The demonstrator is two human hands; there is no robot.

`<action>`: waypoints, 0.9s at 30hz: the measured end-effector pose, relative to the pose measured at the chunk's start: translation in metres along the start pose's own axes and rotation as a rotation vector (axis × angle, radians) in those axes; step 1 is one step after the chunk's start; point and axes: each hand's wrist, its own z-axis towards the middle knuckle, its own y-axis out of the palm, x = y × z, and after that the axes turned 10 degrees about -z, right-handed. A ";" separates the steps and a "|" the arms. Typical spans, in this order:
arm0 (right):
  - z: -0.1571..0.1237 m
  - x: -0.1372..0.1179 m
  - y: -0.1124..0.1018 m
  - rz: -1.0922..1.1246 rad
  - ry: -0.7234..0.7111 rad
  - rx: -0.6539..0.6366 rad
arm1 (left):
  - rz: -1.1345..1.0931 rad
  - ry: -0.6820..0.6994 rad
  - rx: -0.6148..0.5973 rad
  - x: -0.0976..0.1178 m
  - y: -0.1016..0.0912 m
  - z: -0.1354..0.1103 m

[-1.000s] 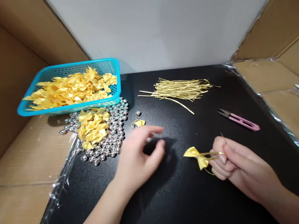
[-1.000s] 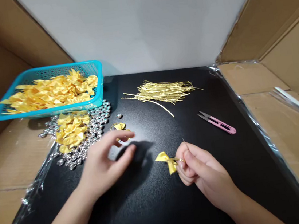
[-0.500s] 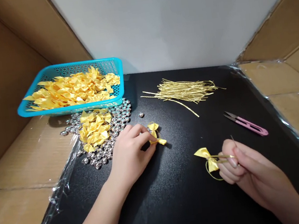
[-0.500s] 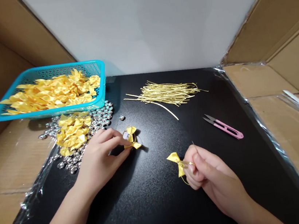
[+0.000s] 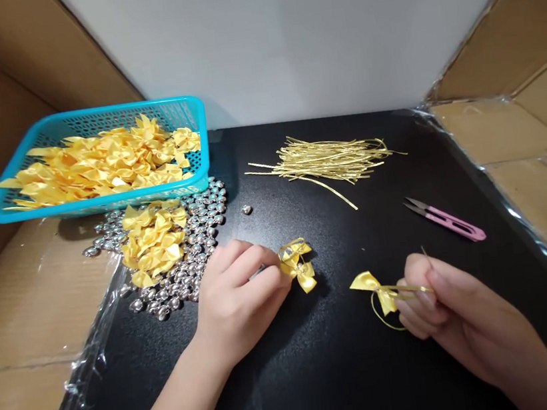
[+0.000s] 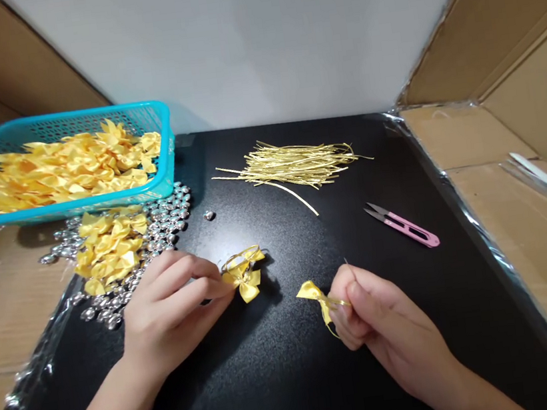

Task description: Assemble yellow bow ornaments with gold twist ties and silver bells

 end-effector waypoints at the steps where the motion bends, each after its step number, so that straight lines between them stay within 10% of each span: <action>1: 0.000 0.000 0.000 -0.001 -0.001 -0.001 | -0.003 0.003 0.002 0.000 0.000 0.000; 7: -0.001 0.000 0.000 0.010 -0.022 -0.029 | 0.054 -0.012 -0.050 -0.006 0.003 -0.001; 16: 0.001 -0.002 -0.001 0.012 -0.023 -0.065 | 0.237 -0.383 0.062 -0.029 0.001 -0.005; 21: 0.003 -0.001 0.000 0.041 -0.014 -0.095 | -0.186 -0.167 -0.071 0.004 0.013 0.001; 27: 0.005 0.001 0.002 0.079 0.023 -0.144 | -0.721 -0.286 -0.389 0.034 0.035 0.003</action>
